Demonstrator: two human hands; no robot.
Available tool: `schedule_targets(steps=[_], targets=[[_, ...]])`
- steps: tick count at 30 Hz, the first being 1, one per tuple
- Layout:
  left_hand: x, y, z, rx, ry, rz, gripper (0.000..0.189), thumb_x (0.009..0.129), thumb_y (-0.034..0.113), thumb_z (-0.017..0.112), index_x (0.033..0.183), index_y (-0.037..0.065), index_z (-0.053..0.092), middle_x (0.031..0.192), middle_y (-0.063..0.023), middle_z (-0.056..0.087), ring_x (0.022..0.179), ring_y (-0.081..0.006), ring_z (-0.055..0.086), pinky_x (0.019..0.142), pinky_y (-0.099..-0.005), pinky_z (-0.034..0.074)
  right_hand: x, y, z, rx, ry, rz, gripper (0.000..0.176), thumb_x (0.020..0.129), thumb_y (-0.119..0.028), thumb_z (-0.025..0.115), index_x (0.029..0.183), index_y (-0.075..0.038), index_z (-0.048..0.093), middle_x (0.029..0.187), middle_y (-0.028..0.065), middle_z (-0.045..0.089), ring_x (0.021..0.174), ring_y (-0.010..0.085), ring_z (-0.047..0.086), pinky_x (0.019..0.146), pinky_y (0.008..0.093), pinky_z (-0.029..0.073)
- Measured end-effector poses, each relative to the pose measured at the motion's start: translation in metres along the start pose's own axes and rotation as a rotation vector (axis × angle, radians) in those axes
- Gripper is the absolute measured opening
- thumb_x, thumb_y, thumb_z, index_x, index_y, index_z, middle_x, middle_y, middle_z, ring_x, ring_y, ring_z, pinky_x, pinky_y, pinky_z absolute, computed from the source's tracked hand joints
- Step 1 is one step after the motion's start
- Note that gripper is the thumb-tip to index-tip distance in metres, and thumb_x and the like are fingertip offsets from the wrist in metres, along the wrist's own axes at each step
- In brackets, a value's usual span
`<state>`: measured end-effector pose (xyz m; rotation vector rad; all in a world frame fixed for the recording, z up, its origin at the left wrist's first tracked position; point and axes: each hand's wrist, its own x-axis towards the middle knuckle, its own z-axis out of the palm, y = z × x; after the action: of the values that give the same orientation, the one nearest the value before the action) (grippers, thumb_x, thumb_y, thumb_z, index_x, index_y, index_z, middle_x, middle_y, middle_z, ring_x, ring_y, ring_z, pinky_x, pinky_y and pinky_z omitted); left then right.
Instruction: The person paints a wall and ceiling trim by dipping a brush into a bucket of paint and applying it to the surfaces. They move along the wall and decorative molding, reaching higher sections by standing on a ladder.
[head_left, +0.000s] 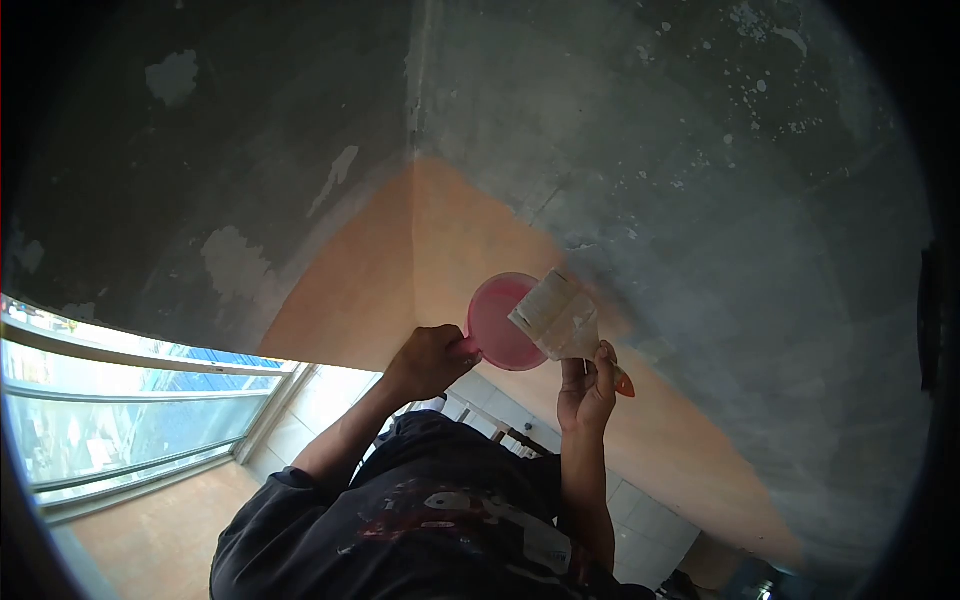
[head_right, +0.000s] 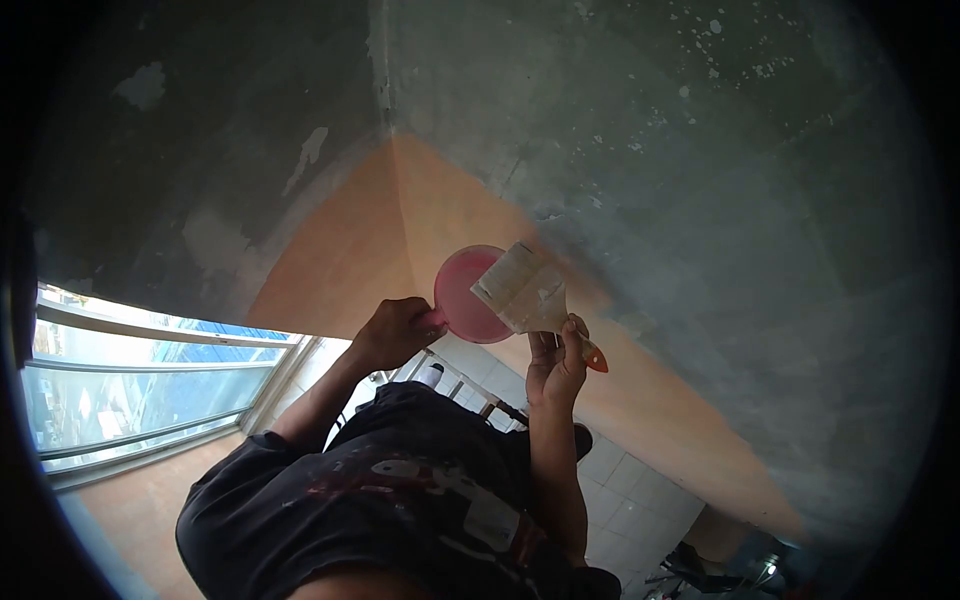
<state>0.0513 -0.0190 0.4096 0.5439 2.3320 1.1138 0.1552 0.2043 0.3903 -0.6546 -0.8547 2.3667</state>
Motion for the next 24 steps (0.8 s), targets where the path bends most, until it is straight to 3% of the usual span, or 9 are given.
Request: schedule_targets(steps=[5,7,19,24], targets=[[0.000,0.008,-0.003,0.014,-0.041,-0.027,0.035,0.085,0.033,0.070,0.096,0.000,0.066,0.085,-0.0154,0.067,0.078,-0.0258,0.065,0.073,-0.0377,0.050,0.000,-0.003,0.009,-0.016,-0.015,-0.122,0.020,0.089,-0.016,0.067,0.105,-0.009,0.058,0.107,0.0075,0.062,0.105,0.0219,0.061,0.094,0.0413,0.054],[0.000,0.006,-0.002,-0.011,-0.018,-0.010,0.035,0.085,0.033,0.069,0.096,0.000,0.066,0.084,-0.0154,0.067,0.078,-0.0259,0.065,0.073,-0.0378,0.050,0.001,-0.007,0.012,-0.099,-0.065,-0.179,0.014,0.089,-0.017,0.067,0.100,-0.011,0.061,0.114,0.0077,0.060,0.112,0.0240,0.058,0.099,0.0401,0.051],[-0.006,0.006,-0.002,-0.045,0.062,0.014,0.034,0.086,0.032,0.069,0.095,0.000,0.067,0.082,-0.0149,0.066,0.075,-0.0242,0.064,0.072,-0.0363,0.049,-0.005,-0.006,0.038,0.058,-0.033,-0.006,0.022,0.088,-0.021,0.069,0.102,-0.007,0.060,0.126,0.0102,0.053,0.123,0.0235,0.051,0.112,0.0368,0.041],[-0.007,0.006,-0.004,-0.066,0.082,0.008,0.034,0.086,0.032,0.069,0.094,-0.001,0.067,0.080,-0.0145,0.066,0.073,-0.0234,0.063,0.071,-0.0365,0.049,-0.005,-0.016,0.050,0.024,-0.076,-0.159,0.022,0.089,-0.019,0.068,0.105,-0.007,0.059,0.122,0.0105,0.054,0.119,0.0237,0.054,0.109,0.0388,0.044]])
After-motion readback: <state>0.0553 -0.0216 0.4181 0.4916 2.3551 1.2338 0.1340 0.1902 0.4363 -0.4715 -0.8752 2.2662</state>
